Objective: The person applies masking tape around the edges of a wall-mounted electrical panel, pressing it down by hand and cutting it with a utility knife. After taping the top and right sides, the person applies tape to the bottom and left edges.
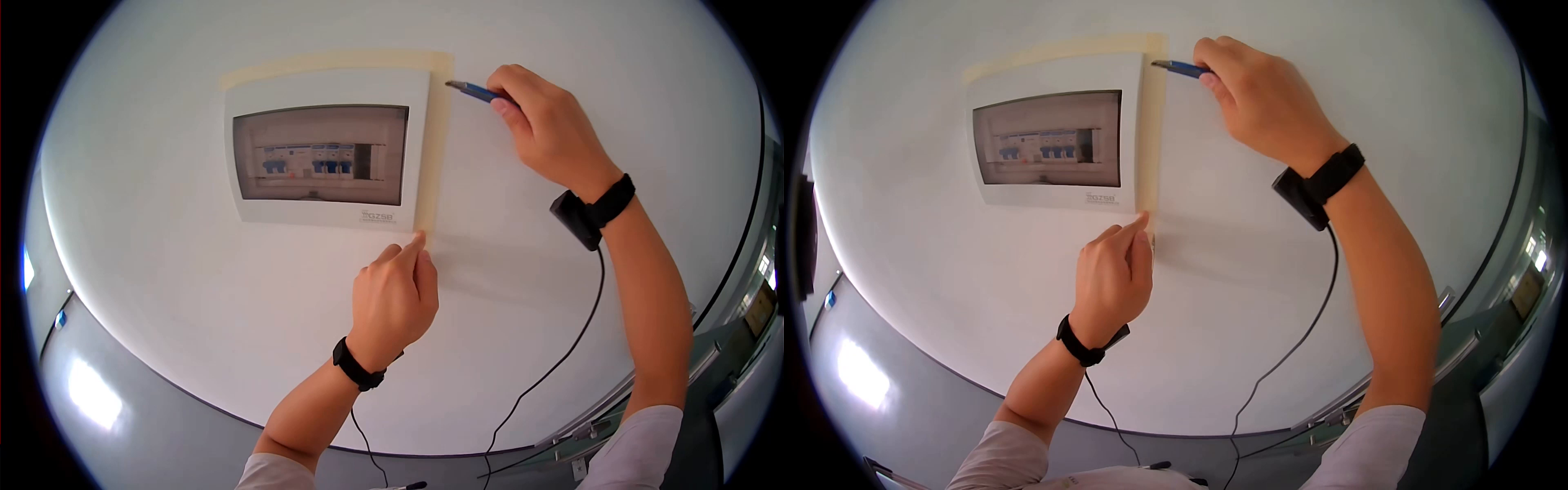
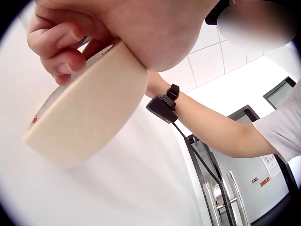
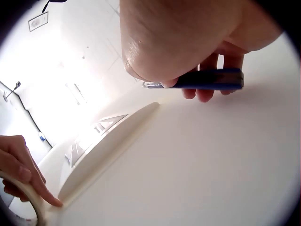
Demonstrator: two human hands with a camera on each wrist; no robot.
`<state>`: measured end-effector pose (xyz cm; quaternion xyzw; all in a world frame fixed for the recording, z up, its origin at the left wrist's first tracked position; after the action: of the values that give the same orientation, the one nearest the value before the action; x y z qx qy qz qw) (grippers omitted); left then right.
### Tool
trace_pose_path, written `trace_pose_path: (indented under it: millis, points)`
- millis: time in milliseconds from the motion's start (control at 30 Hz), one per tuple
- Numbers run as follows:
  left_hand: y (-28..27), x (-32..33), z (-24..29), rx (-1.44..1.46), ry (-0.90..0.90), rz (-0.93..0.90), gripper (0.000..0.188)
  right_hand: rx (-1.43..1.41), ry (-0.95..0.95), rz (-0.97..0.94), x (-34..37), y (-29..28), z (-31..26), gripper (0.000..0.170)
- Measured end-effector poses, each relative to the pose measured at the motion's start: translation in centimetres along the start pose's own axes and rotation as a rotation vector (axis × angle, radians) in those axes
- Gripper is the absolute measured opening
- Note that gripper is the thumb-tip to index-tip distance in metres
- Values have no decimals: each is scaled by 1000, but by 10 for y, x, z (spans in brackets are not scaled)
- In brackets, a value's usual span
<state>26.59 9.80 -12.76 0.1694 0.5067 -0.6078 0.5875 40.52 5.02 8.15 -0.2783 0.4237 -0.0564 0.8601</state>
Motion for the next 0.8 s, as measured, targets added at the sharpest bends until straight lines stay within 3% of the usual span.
trace_pose_path:
  millis: [67,167,267,533,800]
  points:
    - [0,1,1,-3,4,1,32,50,-14,-19,-3,-7,1,7]
    - [0,2,0,7,0,-9,32,10,125,-140,-7,-3,14,6]
    - [-1,1,1,17,14,5,33,-151,48,-131,-14,1,7,6]
    - [-2,2,3,21,17,5,33,-34,-48,14,-19,9,6,6]
    - [-5,3,4,26,25,13,31,23,-52,-30,0,30,-9,6]
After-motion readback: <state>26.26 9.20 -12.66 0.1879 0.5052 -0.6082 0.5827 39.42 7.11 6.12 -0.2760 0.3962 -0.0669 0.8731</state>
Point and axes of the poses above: each hand's wrist, its own x-axis away from the middle knuckle, its own y-axis out of the palm, z = x × y, the point moved 9 cm from there along -x, towards the middle knuckle, and after that the axes turned 9 degrees about -z, right-handed, at the moved point
